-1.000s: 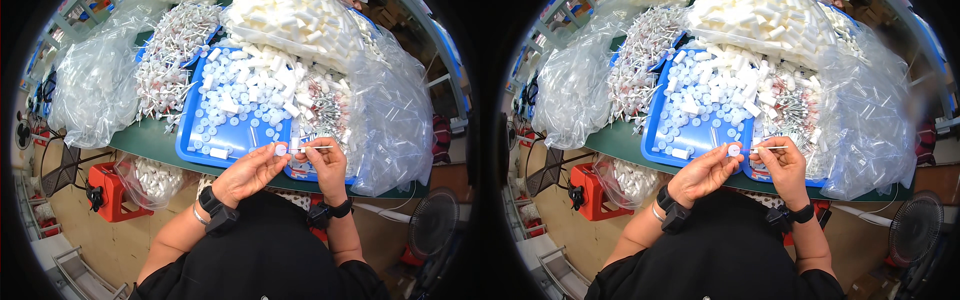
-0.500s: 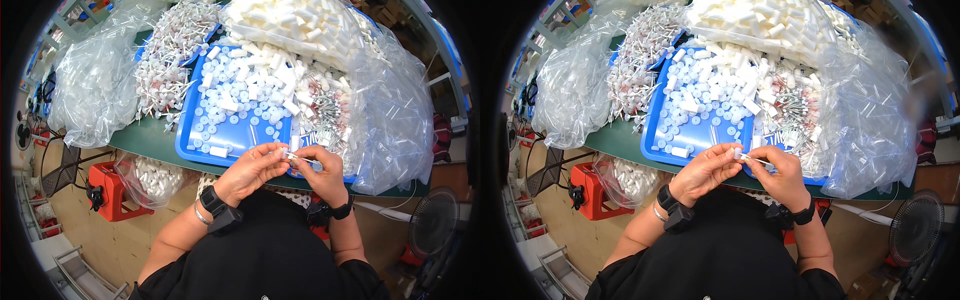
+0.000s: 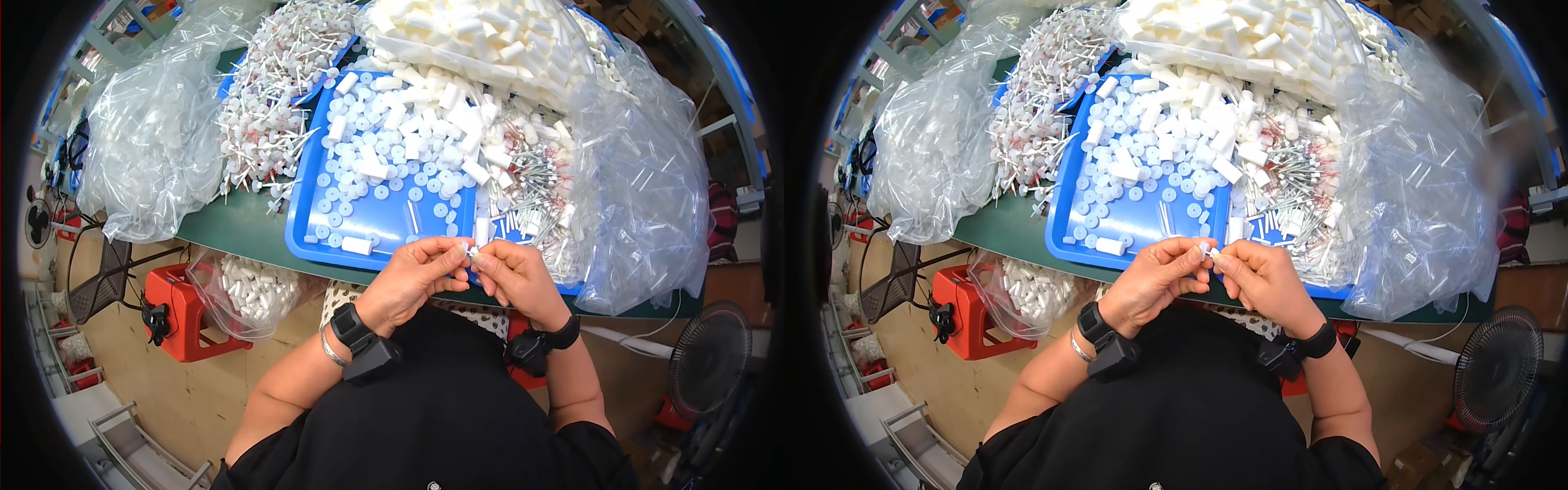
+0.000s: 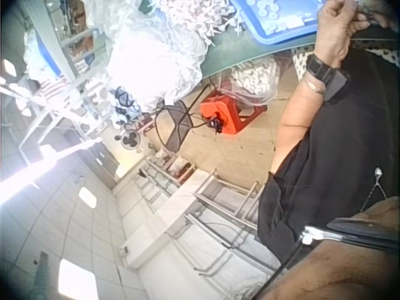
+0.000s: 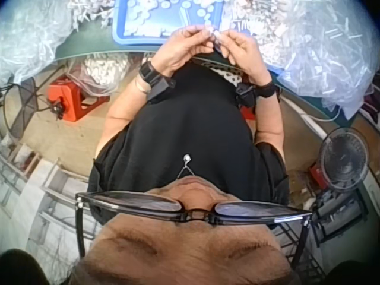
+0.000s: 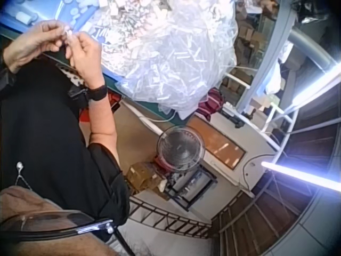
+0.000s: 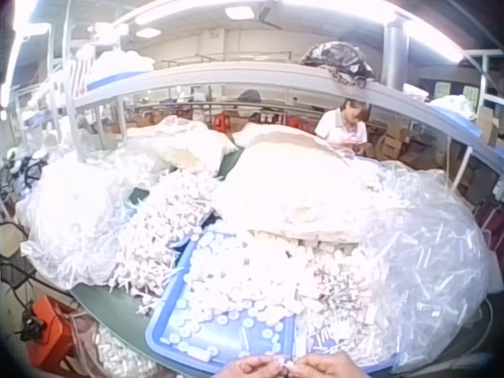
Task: The person assembles small white plastic components by hand. They pick up a cylindrical piece and a thin rod from a blue tray, insert the rod into the cylinder, and place the finished assembly into a pile on the table. This repetitive process continues throughout the video.
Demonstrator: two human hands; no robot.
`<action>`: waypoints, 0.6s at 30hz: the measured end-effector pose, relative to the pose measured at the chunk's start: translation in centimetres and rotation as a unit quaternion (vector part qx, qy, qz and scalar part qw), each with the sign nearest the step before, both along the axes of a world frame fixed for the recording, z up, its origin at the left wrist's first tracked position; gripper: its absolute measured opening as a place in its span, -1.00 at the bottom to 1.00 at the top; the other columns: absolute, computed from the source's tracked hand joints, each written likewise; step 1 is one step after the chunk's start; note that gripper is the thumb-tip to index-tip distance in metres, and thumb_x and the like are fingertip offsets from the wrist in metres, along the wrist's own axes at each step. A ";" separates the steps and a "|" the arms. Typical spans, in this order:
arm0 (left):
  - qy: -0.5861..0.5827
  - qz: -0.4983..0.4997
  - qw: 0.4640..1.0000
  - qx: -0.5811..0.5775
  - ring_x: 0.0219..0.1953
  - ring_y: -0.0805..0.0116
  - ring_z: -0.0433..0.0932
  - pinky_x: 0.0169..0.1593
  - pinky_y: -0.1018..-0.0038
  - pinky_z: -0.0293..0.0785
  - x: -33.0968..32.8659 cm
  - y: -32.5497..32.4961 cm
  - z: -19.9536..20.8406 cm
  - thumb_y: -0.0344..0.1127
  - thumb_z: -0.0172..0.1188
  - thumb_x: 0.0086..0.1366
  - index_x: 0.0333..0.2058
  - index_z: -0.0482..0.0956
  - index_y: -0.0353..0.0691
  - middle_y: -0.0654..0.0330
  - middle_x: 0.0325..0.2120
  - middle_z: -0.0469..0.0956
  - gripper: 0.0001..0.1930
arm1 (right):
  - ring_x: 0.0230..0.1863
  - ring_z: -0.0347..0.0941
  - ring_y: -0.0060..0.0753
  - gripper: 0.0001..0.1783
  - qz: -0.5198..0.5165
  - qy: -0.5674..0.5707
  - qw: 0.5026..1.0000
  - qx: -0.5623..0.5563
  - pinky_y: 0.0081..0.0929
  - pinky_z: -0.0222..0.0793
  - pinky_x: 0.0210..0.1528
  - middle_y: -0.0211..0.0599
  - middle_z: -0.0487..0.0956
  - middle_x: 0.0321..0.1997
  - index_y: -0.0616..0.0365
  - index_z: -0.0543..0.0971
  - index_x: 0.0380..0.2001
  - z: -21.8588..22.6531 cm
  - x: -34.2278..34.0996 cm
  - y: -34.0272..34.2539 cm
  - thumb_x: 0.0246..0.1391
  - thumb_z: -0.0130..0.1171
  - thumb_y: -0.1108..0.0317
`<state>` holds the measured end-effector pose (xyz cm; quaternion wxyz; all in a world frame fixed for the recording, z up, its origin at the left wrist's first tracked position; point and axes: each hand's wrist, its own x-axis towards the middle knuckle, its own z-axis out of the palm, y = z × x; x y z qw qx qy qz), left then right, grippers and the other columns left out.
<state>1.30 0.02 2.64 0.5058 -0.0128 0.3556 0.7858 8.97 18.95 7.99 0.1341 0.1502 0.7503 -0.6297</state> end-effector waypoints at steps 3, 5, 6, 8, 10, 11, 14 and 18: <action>-0.002 -0.016 1.000 0.008 -0.28 0.52 0.62 -0.12 0.59 0.66 0.0 0.0 -0.4 -0.29 0.15 0.47 0.08 0.55 -0.33 0.24 -0.31 0.59 -0.69 | -0.69 0.31 -0.79 -0.74 0.007 0.008 1.000 0.023 -0.68 0.17 -0.65 -0.54 0.48 -0.67 0.20 0.59 -0.36 0.0 0.0 -0.2 0.37 0.12 0.26; -0.023 -0.019 0.999 0.016 -0.29 0.52 0.62 -0.13 0.59 0.65 0.0 0.1 -0.7 -0.29 0.15 0.47 0.08 0.54 -0.34 0.25 -0.32 0.58 -0.69 | -0.69 0.32 -0.78 -0.73 0.019 0.058 0.995 0.083 -0.70 0.19 -0.64 -0.53 0.49 -0.65 0.20 0.59 -0.37 -0.3 0.2 -0.5 0.37 0.12 0.25; -0.029 -0.012 0.999 0.013 -0.30 0.52 0.61 -0.14 0.60 0.64 0.0 0.2 -0.6 -0.29 0.14 0.47 0.08 0.54 -0.34 0.25 -0.32 0.58 -0.68 | -0.68 0.33 -0.77 -0.73 0.003 0.033 0.998 0.050 -0.69 0.21 -0.63 -0.51 0.50 -0.64 0.21 0.59 -0.37 -0.3 0.2 -0.7 0.37 0.12 0.26; -0.041 0.001 0.999 0.005 -0.32 0.54 0.60 -0.16 0.61 0.63 0.2 0.4 -0.5 -0.29 0.14 0.47 0.09 0.53 -0.36 0.26 -0.33 0.58 -0.68 | -0.66 0.37 -0.75 -0.73 -0.030 -0.018 0.999 -0.017 -0.66 0.24 -0.60 -0.47 0.52 -0.62 0.23 0.58 -0.37 -0.1 0.2 -0.9 0.37 0.12 0.27; -0.020 0.007 1.000 -0.003 -0.33 0.56 0.58 -0.19 0.62 0.61 0.0 0.3 -0.5 -0.26 0.15 0.47 0.07 0.53 -0.36 0.27 -0.34 0.57 -0.67 | -0.62 0.40 -0.71 -0.74 -0.021 0.011 1.000 -0.019 -0.61 0.30 -0.56 -0.43 0.54 -0.60 0.23 0.58 -0.36 -0.6 0.5 -0.9 0.36 0.11 0.29; -0.010 0.010 1.000 -0.006 -0.34 0.57 0.57 -0.21 0.63 0.61 -0.1 0.3 -0.5 -0.24 0.15 0.47 0.06 0.53 -0.36 0.28 -0.34 0.56 -0.67 | -0.60 0.42 -0.70 -0.75 -0.016 0.025 0.999 -0.019 -0.58 0.32 -0.53 -0.42 0.55 -0.59 0.24 0.58 -0.36 -1.0 0.6 -0.8 0.36 0.11 0.30; -0.014 0.061 0.998 0.006 -0.34 0.58 0.56 -0.24 0.64 0.59 -0.5 -0.2 -1.0 -0.19 0.16 0.47 0.02 0.55 -0.34 0.31 -0.36 0.54 -0.67 | -0.56 0.51 -0.47 -0.82 -0.057 0.131 0.966 0.216 -0.42 0.40 -0.49 -0.32 0.58 -0.53 0.23 0.60 -0.32 -2.8 0.3 2.8 0.30 0.17 0.34; -0.045 0.066 0.997 0.003 -0.30 0.56 0.57 -0.21 0.61 0.59 -0.8 -0.1 -0.8 -0.11 0.15 0.47 -0.03 0.56 -0.28 0.30 -0.35 0.55 -0.66 | -0.45 0.57 -0.13 -0.87 0.016 0.218 0.798 0.562 -0.24 0.46 -0.40 -0.25 0.57 -0.45 0.19 0.59 -0.35 -3.4 -0.9 5.7 0.17 0.25 0.35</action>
